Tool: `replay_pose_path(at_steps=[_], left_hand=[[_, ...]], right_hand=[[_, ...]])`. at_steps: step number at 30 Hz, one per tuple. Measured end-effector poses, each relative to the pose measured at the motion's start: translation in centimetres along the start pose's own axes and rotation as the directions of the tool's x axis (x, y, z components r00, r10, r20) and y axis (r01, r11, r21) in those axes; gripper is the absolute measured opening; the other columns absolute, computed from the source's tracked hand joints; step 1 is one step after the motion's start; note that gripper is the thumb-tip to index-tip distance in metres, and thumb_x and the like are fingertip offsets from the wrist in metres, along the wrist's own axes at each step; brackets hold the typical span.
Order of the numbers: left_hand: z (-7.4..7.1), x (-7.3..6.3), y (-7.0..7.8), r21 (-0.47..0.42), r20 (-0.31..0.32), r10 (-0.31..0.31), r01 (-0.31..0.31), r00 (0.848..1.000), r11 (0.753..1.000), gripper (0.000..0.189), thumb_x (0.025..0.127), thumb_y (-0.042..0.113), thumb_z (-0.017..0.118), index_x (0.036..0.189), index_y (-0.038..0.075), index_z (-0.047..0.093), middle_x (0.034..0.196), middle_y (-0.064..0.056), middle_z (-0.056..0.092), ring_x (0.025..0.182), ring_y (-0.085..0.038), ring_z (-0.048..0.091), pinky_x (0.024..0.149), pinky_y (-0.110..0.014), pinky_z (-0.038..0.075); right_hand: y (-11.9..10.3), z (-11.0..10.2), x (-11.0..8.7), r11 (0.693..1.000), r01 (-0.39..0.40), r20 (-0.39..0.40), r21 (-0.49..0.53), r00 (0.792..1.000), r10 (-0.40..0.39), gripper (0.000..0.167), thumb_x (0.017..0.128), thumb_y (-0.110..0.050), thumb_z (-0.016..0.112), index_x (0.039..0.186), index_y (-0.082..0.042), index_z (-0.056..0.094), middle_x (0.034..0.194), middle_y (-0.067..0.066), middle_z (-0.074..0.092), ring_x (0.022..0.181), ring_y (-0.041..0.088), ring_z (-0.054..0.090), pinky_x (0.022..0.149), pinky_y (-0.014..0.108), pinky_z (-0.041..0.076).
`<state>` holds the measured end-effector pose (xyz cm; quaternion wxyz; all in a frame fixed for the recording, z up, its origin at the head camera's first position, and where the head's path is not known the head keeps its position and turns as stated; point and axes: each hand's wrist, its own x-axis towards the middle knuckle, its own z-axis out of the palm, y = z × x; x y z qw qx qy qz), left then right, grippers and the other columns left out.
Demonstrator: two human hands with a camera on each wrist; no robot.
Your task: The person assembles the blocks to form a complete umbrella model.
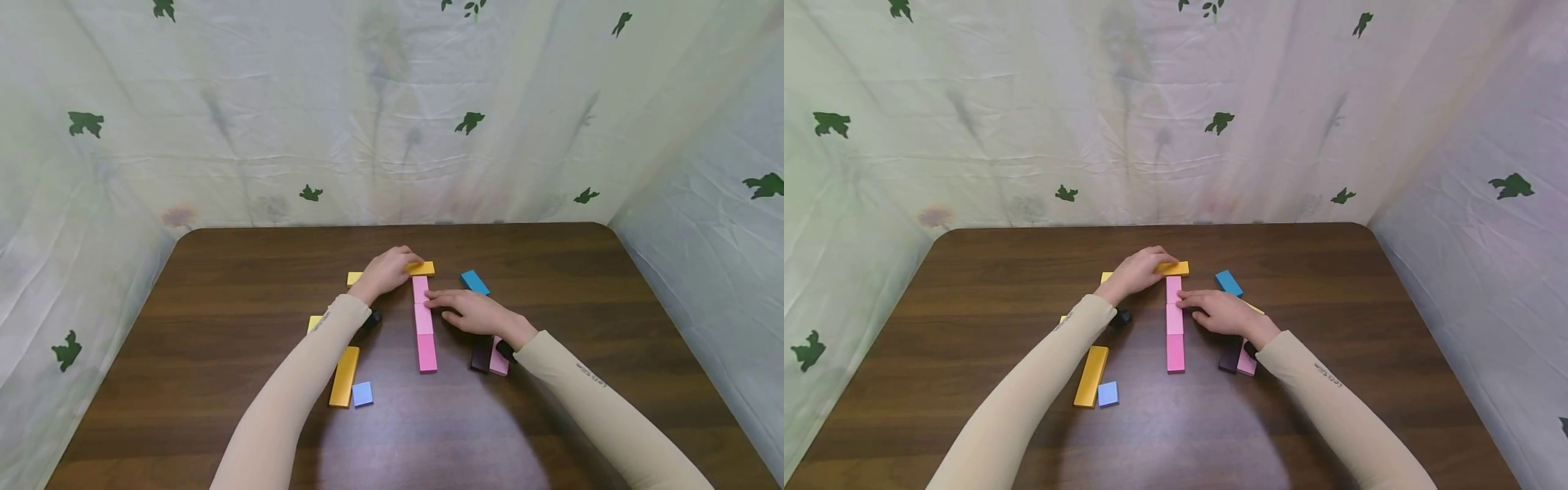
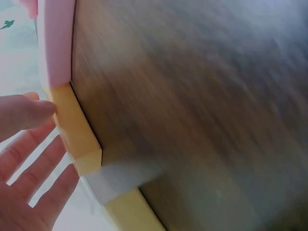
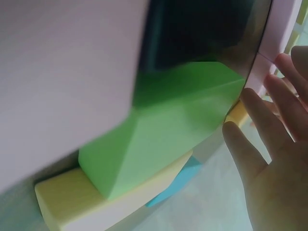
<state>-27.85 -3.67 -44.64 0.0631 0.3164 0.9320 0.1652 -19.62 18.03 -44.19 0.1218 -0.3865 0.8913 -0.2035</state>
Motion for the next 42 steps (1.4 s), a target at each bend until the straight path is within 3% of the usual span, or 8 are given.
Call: replay_pose_path(at_steps=[6,13,19,29,42], left_hand=[[-0.5,-1.3,-0.7,-0.005,-0.008,-0.017,0.017,1.0,1.0,0.034,0.092,0.004,0.059,0.125,0.011,0.064,0.125,-0.007,0.058,0.117,-0.021,0.052,0.1,-0.036,0.04],[-0.6,-3.1,-1.7,0.015,-0.054,0.024,-0.023,0.998,1.0,0.029,0.092,0.005,0.059,0.121,0.007,0.066,0.123,-0.008,0.06,0.113,-0.023,0.056,0.098,-0.036,0.042],[-0.5,-4.0,-1.9,0.05,-0.035,0.035,-0.034,0.999,0.998,0.03,0.094,0.008,0.057,0.123,0.006,0.066,0.128,-0.008,0.058,0.113,-0.023,0.057,0.097,-0.036,0.043],[-0.3,-3.4,-1.2,0.056,0.013,0.06,-0.061,0.998,0.997,0.038,0.093,-0.002,0.046,0.127,0.006,0.063,0.133,-0.008,0.054,0.116,-0.025,0.055,0.099,-0.037,0.041],[0.0,-2.1,-0.1,0.033,0.002,0.119,-0.119,0.993,0.992,0.043,0.093,-0.007,0.039,0.126,0.006,0.064,0.129,-0.009,0.056,0.114,-0.025,0.056,0.098,-0.036,0.042]], right_hand=[[0.0,0.0,0.0,1.0,-0.002,0.002,0.007,1.0,0.002,0.039,0.095,-0.007,0.056,0.134,-0.007,0.057,0.145,0.008,0.044,0.132,0.026,0.041,0.102,0.043,0.038],[0.0,0.0,0.1,1.0,-0.006,0.004,0.003,1.0,0.006,0.04,0.095,-0.007,0.056,0.134,-0.006,0.056,0.145,0.009,0.044,0.132,0.026,0.041,0.102,0.043,0.037],[0.1,0.0,0.1,1.0,-0.006,0.003,0.0,1.0,0.006,0.04,0.095,-0.007,0.056,0.134,-0.007,0.056,0.145,0.008,0.044,0.132,0.026,0.041,0.102,0.043,0.038],[0.1,0.2,0.1,1.0,-0.012,0.009,0.004,1.0,0.012,0.04,0.095,-0.008,0.055,0.135,-0.007,0.055,0.145,0.008,0.044,0.132,0.027,0.041,0.102,0.043,0.037],[0.2,0.2,0.0,1.0,-0.01,0.006,0.011,1.0,0.01,0.04,0.095,-0.007,0.055,0.135,-0.006,0.055,0.145,0.008,0.044,0.132,0.027,0.042,0.103,0.043,0.037]])
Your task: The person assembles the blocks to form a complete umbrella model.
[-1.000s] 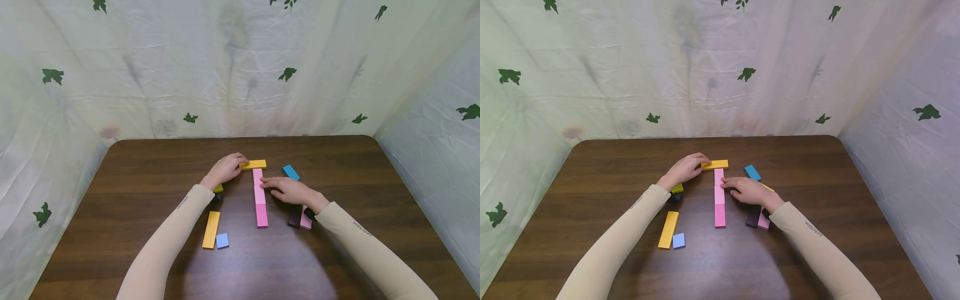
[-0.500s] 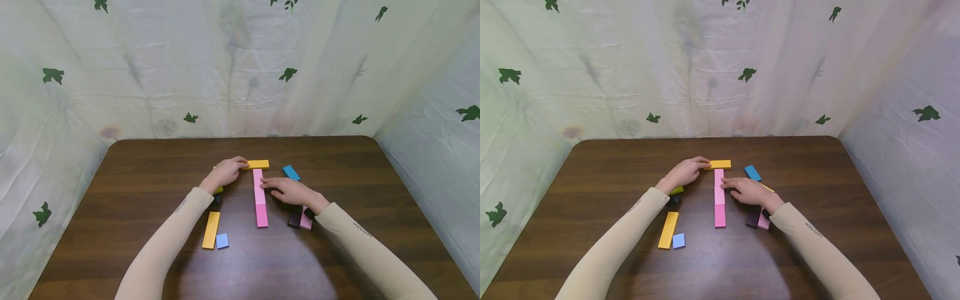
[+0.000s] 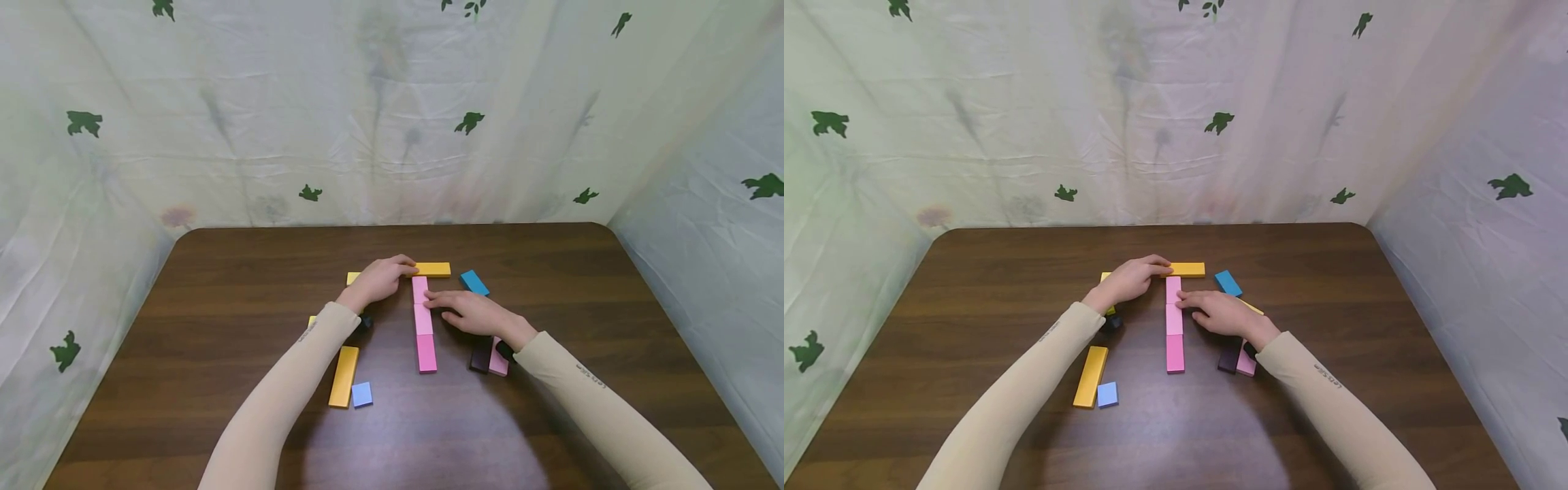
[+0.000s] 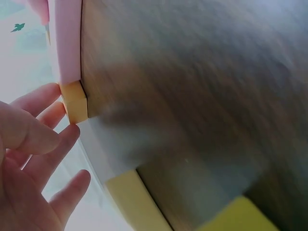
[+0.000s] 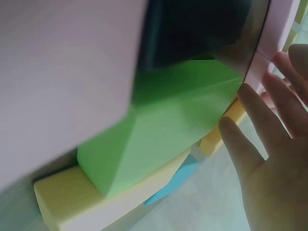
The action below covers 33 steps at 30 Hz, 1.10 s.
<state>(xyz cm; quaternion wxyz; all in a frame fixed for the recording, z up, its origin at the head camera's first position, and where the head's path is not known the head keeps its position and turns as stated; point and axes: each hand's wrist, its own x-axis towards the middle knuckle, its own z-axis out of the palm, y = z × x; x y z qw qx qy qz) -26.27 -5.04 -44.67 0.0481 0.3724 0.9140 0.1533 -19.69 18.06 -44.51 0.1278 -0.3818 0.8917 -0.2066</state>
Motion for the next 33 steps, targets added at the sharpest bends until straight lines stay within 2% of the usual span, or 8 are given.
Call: replay_pose_path(at_steps=[5,15,20,23,33], left_hand=[[0.09,0.41,0.29,-0.001,0.021,-0.004,0.004,1.0,1.0,0.043,0.093,-0.006,0.04,0.127,0.007,0.063,0.131,-0.008,0.055,0.116,-0.024,0.055,0.1,-0.035,0.04],[0.18,0.54,0.52,0.015,0.018,0.05,-0.051,0.999,0.999,0.044,0.092,-0.005,0.041,0.128,0.007,0.062,0.132,-0.008,0.055,0.117,-0.025,0.055,0.101,-0.037,0.039],[0.1,0.28,0.12,0.029,0.007,0.003,-0.003,1.0,1.0,0.045,0.091,-0.007,0.041,0.128,0.007,0.062,0.133,-0.005,0.056,0.122,-0.022,0.052,0.103,-0.045,0.035],[0.06,0.15,-0.06,0.03,0.026,-0.031,0.03,0.999,0.999,0.046,0.092,-0.006,0.04,0.129,0.008,0.061,0.134,-0.004,0.055,0.124,-0.021,0.05,0.104,-0.05,0.032],[0.01,0.38,0.26,0.033,0.057,-0.024,0.022,0.998,0.999,0.048,0.092,-0.007,0.038,0.132,0.01,0.06,0.136,-0.004,0.054,0.128,-0.021,0.046,0.105,-0.052,0.029]], right_hand=[[-0.04,0.02,-0.01,1.0,-0.009,0.002,0.004,1.0,0.009,0.041,0.095,-0.007,0.056,0.136,-0.007,0.054,0.146,0.007,0.043,0.132,0.026,0.042,0.103,0.043,0.037],[-0.13,0.03,-0.07,1.0,-0.003,0.001,0.001,1.0,0.003,0.042,0.095,-0.007,0.056,0.137,-0.006,0.053,0.146,0.007,0.043,0.131,0.026,0.042,0.103,0.043,0.037],[-0.02,0.07,-0.08,1.0,0.009,-0.005,-0.004,1.0,-0.009,0.041,0.095,-0.007,0.056,0.136,-0.006,0.054,0.145,0.008,0.044,0.131,0.026,0.042,0.103,0.043,0.037],[0.04,0.06,-0.08,1.0,0.011,-0.005,-0.008,1.0,-0.011,0.041,0.095,-0.006,0.055,0.135,-0.006,0.055,0.145,0.008,0.044,0.131,0.026,0.042,0.103,0.043,0.037],[-0.02,-0.07,-0.09,1.0,0.012,0.0,-0.002,1.0,-0.012,0.041,0.095,-0.006,0.055,0.136,-0.005,0.054,0.146,0.008,0.043,0.131,0.026,0.042,0.103,0.043,0.037]])
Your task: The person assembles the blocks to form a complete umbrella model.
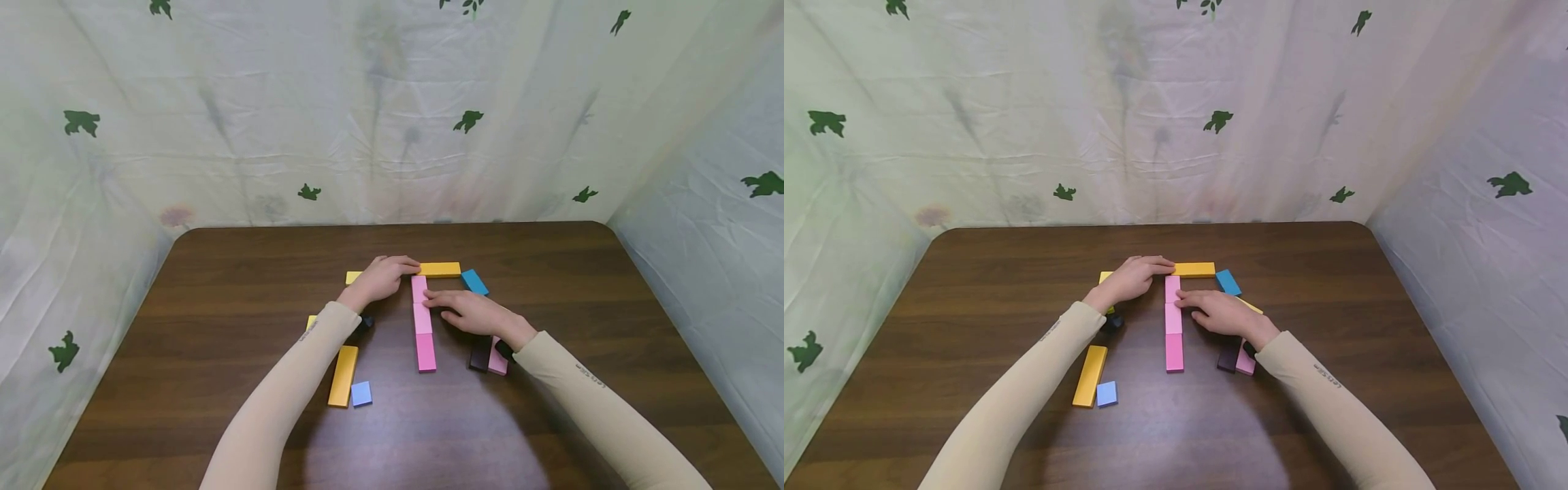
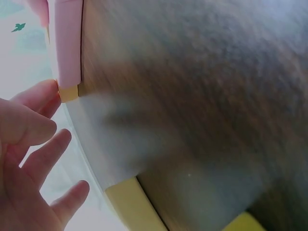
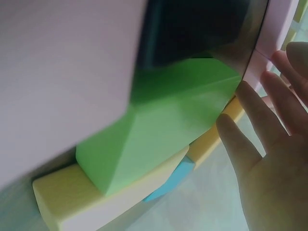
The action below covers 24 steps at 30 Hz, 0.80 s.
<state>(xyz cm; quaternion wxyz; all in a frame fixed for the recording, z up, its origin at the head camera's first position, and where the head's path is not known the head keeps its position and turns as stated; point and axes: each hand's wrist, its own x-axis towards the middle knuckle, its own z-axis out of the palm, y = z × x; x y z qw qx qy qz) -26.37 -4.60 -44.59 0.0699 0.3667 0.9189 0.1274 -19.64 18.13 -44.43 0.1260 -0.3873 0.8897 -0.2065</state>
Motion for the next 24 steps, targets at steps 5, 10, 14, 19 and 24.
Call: replay_pose_path(at_steps=[5,10,14,19,24], left_hand=[[0.0,0.2,0.0,0.011,0.013,-0.007,0.006,1.0,1.0,0.049,0.092,-0.006,0.038,0.133,0.011,0.059,0.137,-0.003,0.052,0.131,-0.022,0.042,0.106,-0.053,0.028],[0.1,0.1,0.0,0.006,0.036,-0.026,0.026,0.999,1.0,0.049,0.093,-0.004,0.039,0.135,0.012,0.056,0.14,-0.002,0.05,0.134,-0.022,0.039,0.107,-0.052,0.026],[0.0,-0.3,-0.2,-0.025,0.042,-0.027,0.028,0.999,0.999,0.049,0.093,-0.004,0.039,0.137,0.011,0.055,0.143,-0.002,0.048,0.136,-0.022,0.036,0.109,-0.049,0.025],[-0.2,-1.3,-0.9,-0.06,0.018,-0.012,0.013,1.0,0.998,0.048,0.093,-0.005,0.04,0.136,0.009,0.055,0.142,-0.003,0.049,0.135,-0.022,0.038,0.109,-0.043,0.028],[-0.8,-2.8,-1.4,-0.123,0.032,-0.055,0.059,0.998,0.991,0.044,0.095,0.0,0.044,0.138,0.009,0.053,0.143,-0.004,0.047,0.136,-0.023,0.036,0.11,-0.041,0.026]], right_hand=[[0.0,0.0,0.1,1.0,-0.007,0.004,-0.004,1.0,0.007,0.041,0.095,-0.007,0.055,0.136,-0.006,0.054,0.146,0.008,0.043,0.132,0.025,0.041,0.104,0.042,0.036],[-0.1,-0.1,0.1,1.0,-0.018,0.008,0.004,1.0,0.018,0.042,0.095,-0.007,0.056,0.136,-0.006,0.054,0.146,0.008,0.043,0.132,0.025,0.041,0.104,0.042,0.035],[-0.1,-0.1,0.1,1.0,-0.001,-0.001,-0.002,1.0,0.001,0.041,0.095,-0.006,0.056,0.135,-0.005,0.055,0.145,0.009,0.043,0.132,0.027,0.041,0.103,0.043,0.036],[0.1,0.1,0.1,1.0,0.019,-0.009,-0.007,1.0,-0.019,0.039,0.095,-0.005,0.055,0.134,-0.005,0.056,0.145,0.009,0.044,0.132,0.027,0.041,0.103,0.042,0.036],[0.3,0.2,0.1,1.0,0.016,-0.011,-0.005,1.0,-0.016,0.04,0.095,-0.006,0.055,0.134,-0.005,0.055,0.145,0.009,0.044,0.132,0.027,0.041,0.103,0.043,0.036]])
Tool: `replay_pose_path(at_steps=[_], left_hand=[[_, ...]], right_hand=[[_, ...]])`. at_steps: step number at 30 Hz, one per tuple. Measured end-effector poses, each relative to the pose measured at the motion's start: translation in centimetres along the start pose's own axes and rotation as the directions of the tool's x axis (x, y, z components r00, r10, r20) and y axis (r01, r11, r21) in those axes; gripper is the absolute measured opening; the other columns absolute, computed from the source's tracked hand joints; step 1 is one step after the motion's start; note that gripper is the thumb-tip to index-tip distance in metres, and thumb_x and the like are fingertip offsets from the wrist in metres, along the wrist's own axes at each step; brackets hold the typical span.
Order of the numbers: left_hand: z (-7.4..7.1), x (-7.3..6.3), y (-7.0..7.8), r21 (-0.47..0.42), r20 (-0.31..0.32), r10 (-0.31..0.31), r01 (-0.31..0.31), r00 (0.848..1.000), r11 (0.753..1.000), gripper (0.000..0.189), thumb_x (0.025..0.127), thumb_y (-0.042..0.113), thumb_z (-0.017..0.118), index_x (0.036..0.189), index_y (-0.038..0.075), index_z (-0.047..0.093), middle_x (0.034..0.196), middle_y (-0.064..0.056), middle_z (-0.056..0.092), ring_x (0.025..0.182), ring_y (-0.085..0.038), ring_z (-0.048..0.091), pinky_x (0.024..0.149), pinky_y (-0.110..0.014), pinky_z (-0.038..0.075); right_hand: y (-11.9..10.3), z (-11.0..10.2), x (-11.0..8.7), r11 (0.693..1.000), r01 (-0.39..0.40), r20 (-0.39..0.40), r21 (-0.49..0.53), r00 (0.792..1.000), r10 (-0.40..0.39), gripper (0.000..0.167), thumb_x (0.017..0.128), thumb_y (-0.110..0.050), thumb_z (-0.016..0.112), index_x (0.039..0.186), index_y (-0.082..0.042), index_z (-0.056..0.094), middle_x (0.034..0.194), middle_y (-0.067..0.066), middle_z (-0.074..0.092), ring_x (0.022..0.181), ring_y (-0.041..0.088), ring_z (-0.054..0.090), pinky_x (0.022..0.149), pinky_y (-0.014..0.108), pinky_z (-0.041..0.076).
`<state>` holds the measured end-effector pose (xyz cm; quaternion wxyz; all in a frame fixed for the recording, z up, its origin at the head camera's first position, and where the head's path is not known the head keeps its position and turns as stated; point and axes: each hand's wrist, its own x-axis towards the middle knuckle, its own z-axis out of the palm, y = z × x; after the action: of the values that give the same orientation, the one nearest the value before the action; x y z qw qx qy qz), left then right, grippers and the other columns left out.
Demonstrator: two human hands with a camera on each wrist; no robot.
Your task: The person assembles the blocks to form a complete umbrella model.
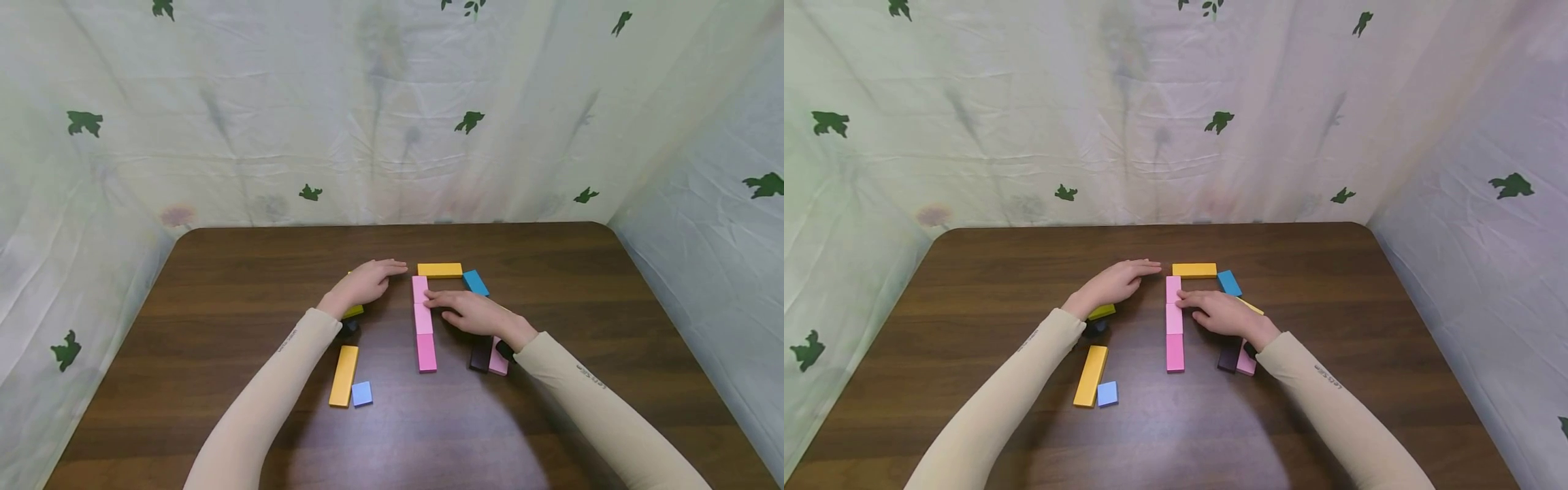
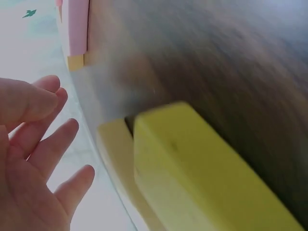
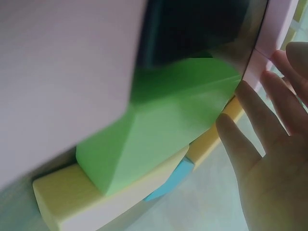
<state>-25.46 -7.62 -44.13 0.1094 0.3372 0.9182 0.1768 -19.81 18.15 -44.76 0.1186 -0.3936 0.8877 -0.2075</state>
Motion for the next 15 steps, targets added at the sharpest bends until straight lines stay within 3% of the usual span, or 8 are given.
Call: replay_pose_path(at_steps=[9,15], left_hand=[[-0.9,-3.0,-0.2,-0.048,-0.045,0.042,-0.044,0.998,0.998,0.042,0.096,0.002,0.048,0.138,0.005,0.052,0.141,-0.009,0.049,0.135,-0.026,0.037,0.11,-0.045,0.024],[-1.0,-5.9,-0.2,-0.079,-0.057,0.079,-0.084,0.995,0.993,0.041,0.096,0.004,0.051,0.137,0.004,0.052,0.14,-0.01,0.05,0.133,-0.026,0.04,0.108,-0.044,0.029]], right_hand=[[-0.3,-0.2,-0.1,1.0,-0.018,0.004,-0.012,1.0,0.018,0.039,0.095,-0.007,0.054,0.134,-0.005,0.055,0.145,0.009,0.044,0.133,0.027,0.04,0.104,0.043,0.036],[-0.4,-0.2,0.0,0.999,-0.028,-0.004,-0.029,1.0,0.028,0.038,0.095,-0.008,0.055,0.133,-0.006,0.057,0.144,0.008,0.045,0.133,0.025,0.039,0.104,0.043,0.035]])
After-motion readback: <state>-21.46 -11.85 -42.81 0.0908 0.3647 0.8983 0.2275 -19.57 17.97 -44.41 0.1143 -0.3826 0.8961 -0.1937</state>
